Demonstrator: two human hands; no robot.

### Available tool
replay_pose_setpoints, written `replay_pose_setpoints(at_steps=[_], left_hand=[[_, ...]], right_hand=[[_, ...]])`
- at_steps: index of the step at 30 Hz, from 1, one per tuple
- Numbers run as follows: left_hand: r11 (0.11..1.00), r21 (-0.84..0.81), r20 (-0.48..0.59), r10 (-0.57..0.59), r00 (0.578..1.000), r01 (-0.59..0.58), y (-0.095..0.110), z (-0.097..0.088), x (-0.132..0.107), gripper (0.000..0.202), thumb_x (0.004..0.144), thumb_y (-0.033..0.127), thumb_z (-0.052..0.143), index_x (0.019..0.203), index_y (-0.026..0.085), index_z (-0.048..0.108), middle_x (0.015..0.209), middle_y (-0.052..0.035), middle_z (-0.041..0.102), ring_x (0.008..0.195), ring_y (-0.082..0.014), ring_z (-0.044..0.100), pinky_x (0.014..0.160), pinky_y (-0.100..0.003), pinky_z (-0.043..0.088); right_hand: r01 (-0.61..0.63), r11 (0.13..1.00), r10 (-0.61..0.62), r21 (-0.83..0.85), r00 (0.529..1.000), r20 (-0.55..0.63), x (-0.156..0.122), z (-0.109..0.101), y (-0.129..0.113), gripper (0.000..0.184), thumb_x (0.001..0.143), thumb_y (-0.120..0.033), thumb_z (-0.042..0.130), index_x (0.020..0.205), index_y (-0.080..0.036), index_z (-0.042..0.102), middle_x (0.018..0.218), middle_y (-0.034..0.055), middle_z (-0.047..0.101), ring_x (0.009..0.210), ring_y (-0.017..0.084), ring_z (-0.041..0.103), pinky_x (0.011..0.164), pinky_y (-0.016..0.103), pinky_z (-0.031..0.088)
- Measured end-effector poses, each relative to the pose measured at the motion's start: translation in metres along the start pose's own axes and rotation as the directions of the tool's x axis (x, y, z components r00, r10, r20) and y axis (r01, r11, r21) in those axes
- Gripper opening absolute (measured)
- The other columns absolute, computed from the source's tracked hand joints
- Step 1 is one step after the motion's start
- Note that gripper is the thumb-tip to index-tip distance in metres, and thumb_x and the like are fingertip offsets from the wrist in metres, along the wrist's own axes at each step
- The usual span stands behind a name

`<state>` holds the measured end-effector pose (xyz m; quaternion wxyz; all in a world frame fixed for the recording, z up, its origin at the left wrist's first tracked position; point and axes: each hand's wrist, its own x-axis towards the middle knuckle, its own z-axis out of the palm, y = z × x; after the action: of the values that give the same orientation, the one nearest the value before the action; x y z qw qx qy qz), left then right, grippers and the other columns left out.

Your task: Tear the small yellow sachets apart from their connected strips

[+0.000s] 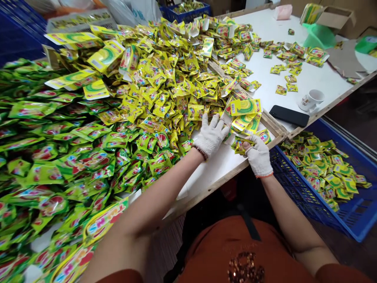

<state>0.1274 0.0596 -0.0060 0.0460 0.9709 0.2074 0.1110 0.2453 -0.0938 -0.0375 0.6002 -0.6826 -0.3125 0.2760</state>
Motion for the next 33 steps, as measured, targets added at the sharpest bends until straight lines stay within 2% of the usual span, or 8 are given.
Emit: replay_pose_setpoints(at_steps=[4,8,11,14,19,26,30,33], left_hand=[[0.988,0.157,0.065,-0.011,0.998,0.001,-0.009,-0.008,0.003,0.04,0.078,0.017,0.058,0.117,0.021,0.059,0.118,-0.0105,0.06,0.121,-0.0312,0.049,0.118,-0.061,0.015],[0.973,-0.021,0.114,-0.227,0.967,0.231,0.001,-0.025,-0.035,0.054,0.068,0.022,0.065,0.119,0.017,0.051,0.112,-0.0113,0.06,0.103,-0.029,0.059,0.094,-0.043,0.048],[0.944,-0.109,0.122,-0.299,0.946,0.312,0.015,-0.026,-0.068,0.048,0.072,0.028,0.064,0.117,0.019,0.05,0.105,-0.0088,0.063,0.097,-0.0263,0.063,0.084,-0.036,0.051],[0.933,-0.171,0.08,-0.307,0.948,0.316,0.027,-0.021,-0.091,0.044,0.075,0.033,0.062,0.115,0.02,0.05,0.105,-0.009,0.065,0.098,-0.0263,0.063,0.085,-0.036,0.051],[0.953,-0.179,0.024,-0.246,0.969,0.246,0.033,-0.019,-0.104,0.029,0.076,0.033,0.061,0.1,0.02,0.053,0.099,-0.0088,0.062,0.095,-0.0255,0.06,0.082,-0.036,0.049],[0.934,-0.254,0.008,-0.259,0.966,0.253,0.031,-0.017,-0.11,0.03,0.079,0.039,0.063,0.099,0.019,0.053,0.096,-0.0079,0.061,0.092,-0.0243,0.058,0.08,-0.036,0.048],[0.929,-0.307,0.056,-0.2,0.978,0.207,0.033,-0.019,-0.112,0.033,0.078,0.039,0.066,0.103,0.019,0.056,0.099,-0.0079,0.063,0.092,-0.024,0.06,0.081,-0.036,0.049],[0.952,-0.273,0.046,-0.131,0.99,0.139,0.036,-0.021,-0.112,0.031,0.078,0.03,0.064,0.106,0.017,0.058,0.102,-0.0094,0.064,0.097,-0.026,0.061,0.084,-0.038,0.049]], right_hand=[[-0.008,0.998,0.007,0.063,1.0,0.016,0.001,0.0,0.006,0.05,0.076,-0.063,0.065,0.098,-0.019,0.056,0.08,0.002,0.063,0.055,0.011,0.055,0.05,0.024,0.05],[-0.025,0.991,0.023,0.134,1.0,0.014,-0.006,-0.003,0.004,0.052,0.079,-0.064,0.064,0.107,-0.021,0.057,0.09,0.0037,0.065,0.059,0.012,0.059,0.052,0.024,0.051],[0.013,0.995,-0.016,0.096,1.0,0.027,-0.013,-0.002,-0.005,0.05,0.08,-0.064,0.063,0.106,-0.021,0.061,0.095,0.0051,0.066,0.065,0.014,0.059,0.054,0.025,0.051],[0.122,0.988,-0.11,-0.093,0.985,0.131,-0.015,-0.001,-0.016,0.042,0.081,-0.059,0.064,0.096,-0.02,0.065,0.088,0.0046,0.067,0.072,0.017,0.059,0.063,0.028,0.05],[0.234,0.924,-0.129,-0.302,0.934,0.332,-0.01,-0.005,-0.028,0.03,0.084,-0.046,0.062,0.086,-0.017,0.066,0.077,0.0015,0.062,0.073,0.016,0.055,0.068,0.027,0.044],[0.314,0.928,-0.148,-0.201,0.805,0.574,-0.005,-0.01,-0.046,0.024,0.083,-0.039,0.061,0.08,-0.017,0.071,0.072,0.0,0.061,0.068,0.014,0.051,0.063,0.025,0.04],[0.285,0.933,-0.057,-0.219,0.719,0.693,0.002,-0.012,-0.046,0.025,0.085,-0.038,0.059,0.08,-0.017,0.071,0.068,-0.001,0.059,0.064,0.013,0.049,0.059,0.024,0.037],[0.342,0.897,-0.048,-0.28,0.705,0.708,0.004,-0.011,-0.044,0.024,0.085,-0.035,0.058,0.073,-0.016,0.066,0.065,-0.0016,0.056,0.064,0.012,0.049,0.06,0.024,0.035]])
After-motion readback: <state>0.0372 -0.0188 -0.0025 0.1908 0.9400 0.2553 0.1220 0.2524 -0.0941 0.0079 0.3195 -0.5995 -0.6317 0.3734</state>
